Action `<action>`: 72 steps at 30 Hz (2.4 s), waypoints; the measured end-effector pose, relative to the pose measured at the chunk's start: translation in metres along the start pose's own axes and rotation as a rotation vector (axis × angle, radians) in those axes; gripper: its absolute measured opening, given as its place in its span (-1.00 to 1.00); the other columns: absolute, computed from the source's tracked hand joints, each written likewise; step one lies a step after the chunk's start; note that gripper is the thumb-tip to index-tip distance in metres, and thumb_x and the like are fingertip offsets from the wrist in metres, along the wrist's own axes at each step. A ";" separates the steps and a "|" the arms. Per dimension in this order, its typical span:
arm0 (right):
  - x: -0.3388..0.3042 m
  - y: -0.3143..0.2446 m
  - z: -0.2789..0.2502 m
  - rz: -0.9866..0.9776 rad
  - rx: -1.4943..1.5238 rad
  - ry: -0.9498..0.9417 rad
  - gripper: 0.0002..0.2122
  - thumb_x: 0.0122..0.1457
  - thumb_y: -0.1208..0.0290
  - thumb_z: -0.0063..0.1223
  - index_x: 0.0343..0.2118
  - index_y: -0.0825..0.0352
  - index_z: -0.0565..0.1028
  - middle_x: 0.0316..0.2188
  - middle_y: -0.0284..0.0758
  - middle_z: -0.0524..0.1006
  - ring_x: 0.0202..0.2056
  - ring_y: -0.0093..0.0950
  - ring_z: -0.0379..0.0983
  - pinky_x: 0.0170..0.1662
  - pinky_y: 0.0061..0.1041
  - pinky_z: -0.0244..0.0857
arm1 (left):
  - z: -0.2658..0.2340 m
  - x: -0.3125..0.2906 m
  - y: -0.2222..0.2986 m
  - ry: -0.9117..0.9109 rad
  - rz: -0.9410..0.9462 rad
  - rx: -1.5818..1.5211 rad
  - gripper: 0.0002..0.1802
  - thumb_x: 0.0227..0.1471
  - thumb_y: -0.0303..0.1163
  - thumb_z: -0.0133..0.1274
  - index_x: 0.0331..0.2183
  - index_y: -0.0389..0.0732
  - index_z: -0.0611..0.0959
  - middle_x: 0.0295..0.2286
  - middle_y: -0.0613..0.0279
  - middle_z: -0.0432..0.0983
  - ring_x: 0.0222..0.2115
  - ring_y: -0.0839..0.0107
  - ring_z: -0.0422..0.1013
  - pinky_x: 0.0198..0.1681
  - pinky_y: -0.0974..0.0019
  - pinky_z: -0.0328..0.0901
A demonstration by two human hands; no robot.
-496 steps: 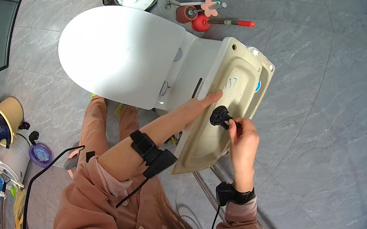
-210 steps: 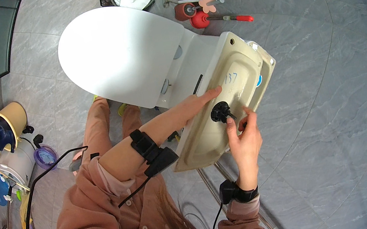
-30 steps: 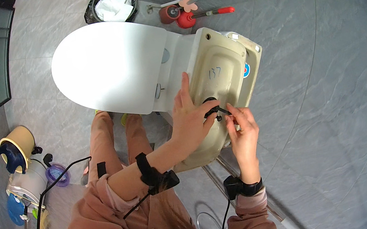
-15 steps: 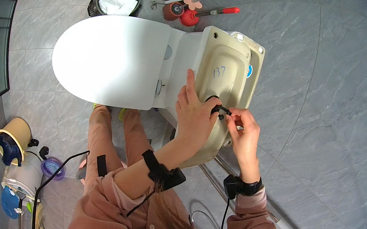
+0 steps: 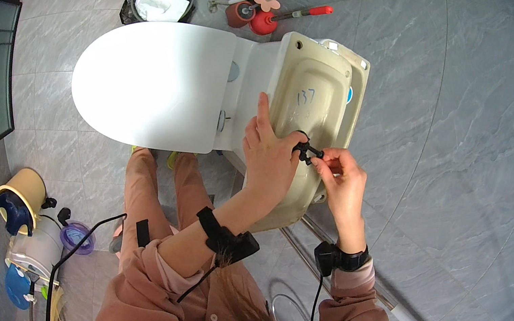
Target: The person opens the toilet tank lid, removes a black rubber seal, and reinserts it into the tank. They then close the lid and repeat the process of opening the tank and handling the seal.
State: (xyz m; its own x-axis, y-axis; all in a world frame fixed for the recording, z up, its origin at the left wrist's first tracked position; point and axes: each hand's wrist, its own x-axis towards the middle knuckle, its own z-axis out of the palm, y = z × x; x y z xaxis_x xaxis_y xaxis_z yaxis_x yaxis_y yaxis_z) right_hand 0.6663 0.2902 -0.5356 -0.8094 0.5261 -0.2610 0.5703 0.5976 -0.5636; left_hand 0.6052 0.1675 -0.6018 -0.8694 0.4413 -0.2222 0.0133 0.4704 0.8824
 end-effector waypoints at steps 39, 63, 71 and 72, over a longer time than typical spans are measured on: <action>-0.011 0.024 0.022 -0.027 0.138 0.184 -0.82 0.04 0.57 0.26 -0.30 0.39 0.50 -0.42 -0.28 0.57 -0.45 -0.53 0.51 -0.35 -0.56 0.42 | 0.000 0.002 0.007 -0.028 0.005 0.073 -0.68 -0.23 -0.39 0.33 -0.30 0.05 0.68 0.26 -0.16 -0.25 0.13 -0.21 -0.01 0.18 -0.07 0.01; -0.019 0.058 0.014 0.004 0.464 0.174 -0.76 0.07 0.52 0.24 -0.21 0.41 0.47 -0.30 -0.18 0.56 -0.29 -0.35 0.58 -0.26 -0.46 0.45 | 0.030 0.004 0.011 -0.084 0.139 0.067 -0.38 -0.22 -0.47 0.31 -0.03 0.00 0.54 0.23 -0.28 -0.18 0.21 -0.29 -0.13 0.21 -0.05 -0.03; -0.022 0.053 0.006 -0.002 0.303 0.148 -0.79 0.09 0.52 0.21 -0.22 0.40 0.47 -0.30 -0.18 0.55 -0.29 -0.32 0.57 -0.28 -0.45 0.44 | 0.023 0.017 0.007 -0.164 0.571 0.247 -0.67 -0.22 -0.39 0.28 -0.28 0.09 0.71 0.22 0.12 0.11 0.26 -0.15 -0.16 0.22 -0.30 -0.20; -0.022 0.053 0.005 0.001 0.260 0.151 -0.79 0.08 0.54 0.21 -0.22 0.39 0.47 -0.31 -0.20 0.56 -0.31 -0.36 0.58 -0.28 -0.47 0.43 | 0.025 0.021 0.006 -0.173 0.594 0.242 -0.68 -0.22 -0.38 0.27 -0.29 0.09 0.71 0.22 0.13 0.12 0.26 -0.14 -0.15 0.22 -0.28 -0.21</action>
State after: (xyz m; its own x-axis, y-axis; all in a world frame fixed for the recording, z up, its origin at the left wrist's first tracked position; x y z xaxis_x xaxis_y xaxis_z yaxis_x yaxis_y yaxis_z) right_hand 0.7137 0.3070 -0.5630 -0.7678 0.6220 -0.1534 0.5001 0.4322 -0.7504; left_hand 0.5994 0.1987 -0.6116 -0.5890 0.7851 0.1918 0.5937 0.2593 0.7618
